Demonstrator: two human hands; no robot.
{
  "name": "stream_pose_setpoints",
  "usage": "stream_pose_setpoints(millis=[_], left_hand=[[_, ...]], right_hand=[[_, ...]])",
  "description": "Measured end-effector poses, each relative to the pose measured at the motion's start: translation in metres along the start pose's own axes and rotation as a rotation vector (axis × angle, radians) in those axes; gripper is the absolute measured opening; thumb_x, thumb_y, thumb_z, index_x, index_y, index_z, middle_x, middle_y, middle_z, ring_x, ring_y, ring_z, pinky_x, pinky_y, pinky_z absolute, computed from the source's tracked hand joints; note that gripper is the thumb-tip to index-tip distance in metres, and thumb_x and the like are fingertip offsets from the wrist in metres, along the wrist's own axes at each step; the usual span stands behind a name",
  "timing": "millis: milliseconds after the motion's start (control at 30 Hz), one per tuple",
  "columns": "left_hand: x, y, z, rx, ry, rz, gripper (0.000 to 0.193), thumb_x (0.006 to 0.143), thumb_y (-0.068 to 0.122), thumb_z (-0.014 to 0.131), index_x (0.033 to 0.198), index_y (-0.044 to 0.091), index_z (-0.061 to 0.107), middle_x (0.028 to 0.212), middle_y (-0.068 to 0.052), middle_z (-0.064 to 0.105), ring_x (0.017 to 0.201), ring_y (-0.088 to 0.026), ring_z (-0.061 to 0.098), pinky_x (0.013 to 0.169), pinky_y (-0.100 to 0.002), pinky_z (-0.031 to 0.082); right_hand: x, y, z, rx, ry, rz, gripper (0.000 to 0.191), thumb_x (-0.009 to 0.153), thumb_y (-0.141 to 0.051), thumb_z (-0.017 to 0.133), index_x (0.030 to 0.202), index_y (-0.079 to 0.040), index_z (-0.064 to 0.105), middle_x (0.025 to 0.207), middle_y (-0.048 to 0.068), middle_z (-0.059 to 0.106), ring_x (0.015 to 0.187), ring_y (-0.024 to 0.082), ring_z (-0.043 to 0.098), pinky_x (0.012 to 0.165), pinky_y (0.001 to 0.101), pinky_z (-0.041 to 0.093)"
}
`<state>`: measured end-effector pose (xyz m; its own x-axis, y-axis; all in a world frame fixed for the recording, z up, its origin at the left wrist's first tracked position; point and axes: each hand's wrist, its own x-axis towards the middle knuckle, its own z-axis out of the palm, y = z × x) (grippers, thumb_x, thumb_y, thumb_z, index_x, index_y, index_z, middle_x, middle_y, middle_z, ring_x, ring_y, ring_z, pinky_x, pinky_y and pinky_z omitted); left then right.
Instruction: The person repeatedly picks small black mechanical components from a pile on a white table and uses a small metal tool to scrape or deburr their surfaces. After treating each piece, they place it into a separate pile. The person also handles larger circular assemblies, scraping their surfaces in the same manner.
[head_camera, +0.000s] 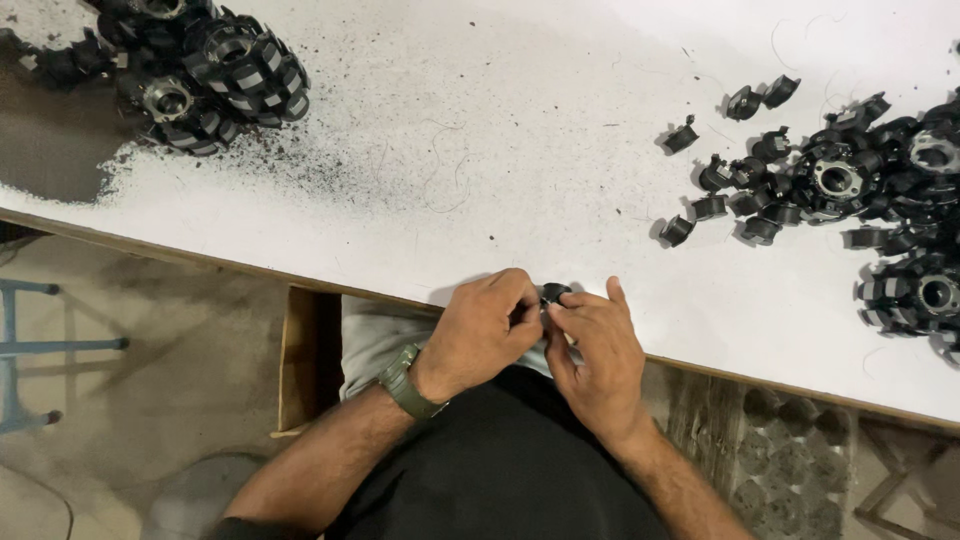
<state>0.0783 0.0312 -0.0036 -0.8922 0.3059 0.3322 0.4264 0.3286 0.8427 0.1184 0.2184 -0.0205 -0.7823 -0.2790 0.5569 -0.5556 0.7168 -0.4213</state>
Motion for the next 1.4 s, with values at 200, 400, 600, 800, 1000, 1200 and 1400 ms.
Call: stream_pose_setpoints(millis=[200, 400, 600, 800, 1000, 1200, 1400], left_hand=[[0.01, 0.006, 0.004, -0.077, 0.1, 0.153, 0.007, 0.094, 0.003, 0.065, 0.097, 0.002, 0.059, 0.102, -0.011, 0.072, 0.078, -0.018, 0.073, 0.066, -0.027, 0.058], [0.007, -0.01, -0.024, 0.154, 0.236, 0.104, 0.012, 0.089, 0.004, 0.07, 0.1, 0.004, 0.065, 0.098, -0.009, 0.072, 0.082, -0.02, 0.069, 0.072, -0.033, 0.056], [-0.003, -0.017, -0.043, 0.098, 0.277, -0.028, 0.012, 0.088, 0.004, 0.071, 0.099, 0.004, 0.066, 0.096, -0.008, 0.073, 0.076, -0.023, 0.07, 0.067, -0.033, 0.057], [0.003, -0.024, -0.029, 0.343, 0.28, 0.095, 0.013, 0.083, 0.003, 0.072, 0.093, 0.005, 0.063, 0.091, -0.009, 0.07, 0.081, -0.028, 0.068, 0.071, -0.04, 0.054], [0.003, -0.026, -0.027, 0.364, 0.298, 0.102, 0.014, 0.081, 0.003, 0.071, 0.092, 0.006, 0.063, 0.091, -0.009, 0.07, 0.082, -0.028, 0.068, 0.072, -0.04, 0.055], [0.004, -0.029, -0.027, 0.342, 0.31, 0.105, 0.013, 0.083, 0.004, 0.072, 0.093, 0.006, 0.063, 0.091, -0.009, 0.07, 0.082, -0.028, 0.068, 0.071, -0.038, 0.055], [0.013, -0.016, -0.029, 0.323, 0.224, 0.042, 0.011, 0.087, 0.006, 0.071, 0.095, 0.006, 0.065, 0.111, -0.014, 0.07, 0.097, -0.027, 0.069, 0.082, -0.038, 0.059]], right_hand=[[0.015, 0.027, -0.029, -0.148, 0.066, 0.032, 0.039, 0.091, -0.002, 0.079, 0.126, -0.002, 0.061, 0.11, 0.012, 0.066, 0.113, 0.025, 0.065, 0.126, 0.0592, 0.036], [0.056, 0.066, -0.034, -0.379, -0.3, -0.272, 0.024, 0.089, -0.012, 0.073, 0.109, -0.009, 0.06, 0.123, 0.012, 0.065, 0.139, 0.032, 0.05, 0.122, 0.0654, 0.021], [0.103, 0.141, -0.06, -0.522, -0.393, -0.253, 0.02, 0.094, -0.016, 0.069, 0.108, -0.005, 0.059, 0.121, 0.011, 0.064, 0.139, 0.03, 0.05, 0.123, 0.0713, 0.017], [0.13, 0.181, -0.068, -0.513, -0.319, -0.209, 0.016, 0.102, -0.014, 0.063, 0.111, -0.003, 0.057, 0.124, 0.013, 0.063, 0.142, 0.031, 0.051, 0.126, 0.0706, 0.015], [0.185, 0.212, -0.063, -0.507, -0.248, -0.139, 0.012, 0.108, -0.012, 0.062, 0.114, -0.004, 0.057, 0.122, 0.017, 0.064, 0.142, 0.034, 0.053, 0.128, 0.0693, 0.017], [0.229, 0.231, -0.075, -0.56, -0.083, -0.113, 0.012, 0.114, -0.009, 0.063, 0.111, -0.001, 0.055, 0.121, 0.021, 0.062, 0.133, 0.035, 0.056, 0.128, 0.0652, 0.022], [0.223, 0.23, -0.073, -0.524, 0.186, -0.123, 0.01, 0.111, -0.001, 0.061, 0.118, 0.0, 0.054, 0.122, 0.018, 0.058, 0.129, 0.038, 0.057, 0.126, 0.0636, 0.025]])
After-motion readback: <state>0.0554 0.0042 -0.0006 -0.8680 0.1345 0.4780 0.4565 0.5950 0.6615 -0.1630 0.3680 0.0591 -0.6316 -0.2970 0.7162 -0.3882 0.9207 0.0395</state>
